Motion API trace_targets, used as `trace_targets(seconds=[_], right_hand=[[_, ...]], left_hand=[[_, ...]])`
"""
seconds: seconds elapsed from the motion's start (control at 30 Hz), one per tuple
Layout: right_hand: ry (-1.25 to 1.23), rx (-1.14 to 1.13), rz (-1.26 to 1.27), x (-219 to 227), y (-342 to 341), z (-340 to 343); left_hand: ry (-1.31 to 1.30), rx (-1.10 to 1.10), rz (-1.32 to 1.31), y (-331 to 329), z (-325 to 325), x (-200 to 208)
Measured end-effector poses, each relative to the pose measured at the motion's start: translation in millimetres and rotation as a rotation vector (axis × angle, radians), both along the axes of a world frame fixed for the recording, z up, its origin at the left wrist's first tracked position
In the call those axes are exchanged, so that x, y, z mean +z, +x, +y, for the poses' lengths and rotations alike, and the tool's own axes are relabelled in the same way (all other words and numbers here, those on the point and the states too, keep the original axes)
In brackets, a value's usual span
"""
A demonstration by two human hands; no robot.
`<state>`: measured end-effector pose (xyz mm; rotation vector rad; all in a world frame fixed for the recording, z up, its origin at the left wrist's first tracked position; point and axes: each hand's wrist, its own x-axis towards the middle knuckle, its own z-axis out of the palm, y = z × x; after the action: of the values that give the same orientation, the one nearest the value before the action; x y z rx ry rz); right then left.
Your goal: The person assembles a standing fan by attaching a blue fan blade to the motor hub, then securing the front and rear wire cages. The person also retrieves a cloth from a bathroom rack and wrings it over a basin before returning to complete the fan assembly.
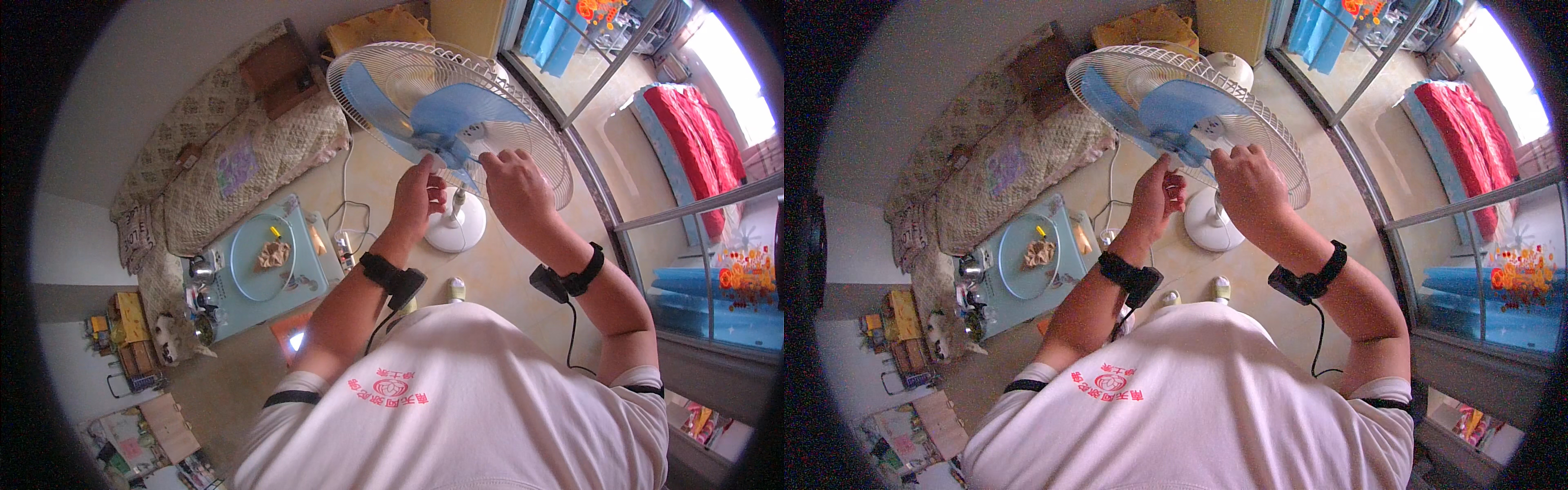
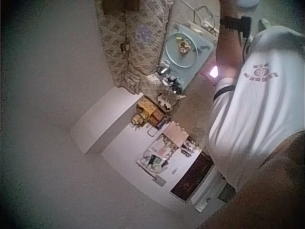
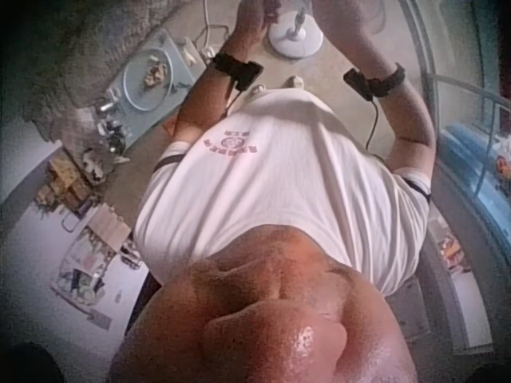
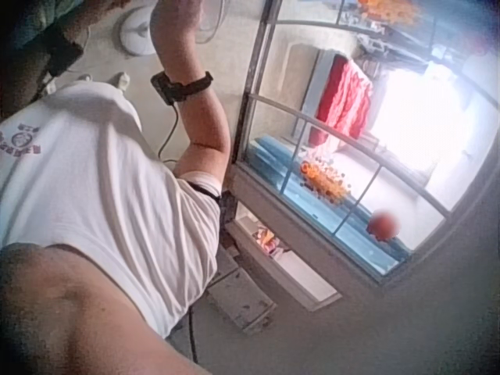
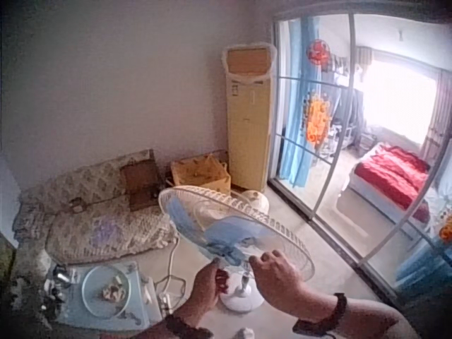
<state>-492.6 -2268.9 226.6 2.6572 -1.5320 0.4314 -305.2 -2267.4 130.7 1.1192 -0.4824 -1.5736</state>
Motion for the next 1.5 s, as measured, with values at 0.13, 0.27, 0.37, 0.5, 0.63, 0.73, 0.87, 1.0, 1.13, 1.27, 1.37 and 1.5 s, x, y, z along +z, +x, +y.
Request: trace_targets(seconds=[0.13, 0.27, 0.37, 0.5, 0.63, 0.73, 0.87, 1.0, 1.13, 1.27, 1.37, 1.5], right_hand=[[0.015, -0.003, 0.002, -0.7, 0.5, 0.0], [0.017, -0.003, -0.004, 0.2, 0.7, 0.2], [0.017, -0.003, 0.001, 0.9, 0.5, -0.4], [0.031, 0.003, -0.003, 0.8, 0.4, -1.6], [0.03, 0.003, -0.002, 0.4, 0.4, -2.1], [0.027, -0.006, -0.007, 0.9, 0.9, -2.5], [0.039, -0.001, -0.011, 3.8, 1.7, -2.1], [0.045, -0.003, -0.019, 7.0, 1.2, 0.8], [0.044, 0.001, -0.017, 7.1, 2.0, 1.7], [0.043, -0.006, -0.002, 6.6, 2.6, 0.9], [0.038, -0.007, -0.002, 6.8, 2.6, 0.8], [0.055, -0.014, -0.005, 7.2, 3.0, 0.6]], left_hand=[[-0.111, 0.105, -0.142, -5.5, 1.0, 2.1], [0.0, 0.052, -0.149, -3.2, -1.3, 1.7], [0.007, 0.017, -0.057, 0.5, -2.3, 0.1], [-0.021, -0.036, -0.004, 3.4, -1.3, -1.3], [0.002, -0.085, -0.046, 5.1, -1.7, -0.3], [-0.001, -0.089, 0.057, 5.7, -2.8, 1.1], [0.014, -0.092, 0.15, 5.8, -1.2, 3.1], [-0.097, 0.001, -0.115, 3.4, 3.0, 4.3], [-0.247, 0.116, -0.325, -0.2, 4.6, 3.2], [-0.342, 0.184, -0.433, -2.4, 7.1, 2.1], [-0.568, 0.204, -0.776, 2.3, 12.3, 4.2], [-0.963, 0.245, -1.432, 10.3, 22.2, 7.8]])
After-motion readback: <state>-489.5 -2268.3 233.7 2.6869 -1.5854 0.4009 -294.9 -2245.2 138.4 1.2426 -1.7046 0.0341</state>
